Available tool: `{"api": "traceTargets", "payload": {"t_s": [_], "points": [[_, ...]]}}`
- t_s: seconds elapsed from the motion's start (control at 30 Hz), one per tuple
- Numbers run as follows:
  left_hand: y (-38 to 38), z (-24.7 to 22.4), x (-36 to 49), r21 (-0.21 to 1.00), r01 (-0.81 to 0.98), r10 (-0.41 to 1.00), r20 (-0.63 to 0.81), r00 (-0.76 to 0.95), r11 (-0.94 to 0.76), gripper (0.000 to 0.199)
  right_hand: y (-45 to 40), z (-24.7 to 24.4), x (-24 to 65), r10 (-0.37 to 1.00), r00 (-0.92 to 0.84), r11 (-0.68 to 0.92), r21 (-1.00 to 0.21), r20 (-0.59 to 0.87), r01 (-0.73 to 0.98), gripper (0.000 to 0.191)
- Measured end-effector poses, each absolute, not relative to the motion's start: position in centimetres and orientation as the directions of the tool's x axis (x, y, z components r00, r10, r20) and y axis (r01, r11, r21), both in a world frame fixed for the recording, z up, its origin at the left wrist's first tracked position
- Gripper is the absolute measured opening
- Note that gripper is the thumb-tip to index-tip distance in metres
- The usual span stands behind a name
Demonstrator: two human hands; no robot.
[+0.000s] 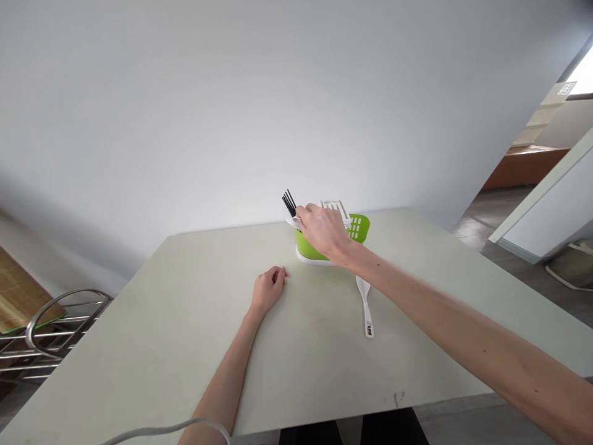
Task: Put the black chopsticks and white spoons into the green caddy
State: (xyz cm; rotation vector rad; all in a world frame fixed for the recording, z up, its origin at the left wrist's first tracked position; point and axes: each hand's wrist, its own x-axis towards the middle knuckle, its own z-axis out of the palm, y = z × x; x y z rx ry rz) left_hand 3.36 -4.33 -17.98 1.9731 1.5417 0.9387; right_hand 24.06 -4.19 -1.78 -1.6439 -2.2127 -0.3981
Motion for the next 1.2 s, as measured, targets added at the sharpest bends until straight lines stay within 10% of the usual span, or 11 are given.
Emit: {"api": "traceTargets", "payload": {"t_s": [0.8, 1.2], "points": [[-4.3, -18.0, 3.3, 0.713, 0.653, 0.966, 0.22, 0.138, -0.256, 0.044, -3.2, -3.8, 23.1, 0.883, -0.229, 0.326, -0.181, 0.411, 0.928, 0.026], [-4.5, -17.8, 3.4, 0.716, 0.655, 0.97, 0.205, 0.134, -0.242, 0.043, -7.7, -7.9, 28.8, 0.691, -0.523, 0.702, -0.29, 0.499, 0.651, 0.016]]}}
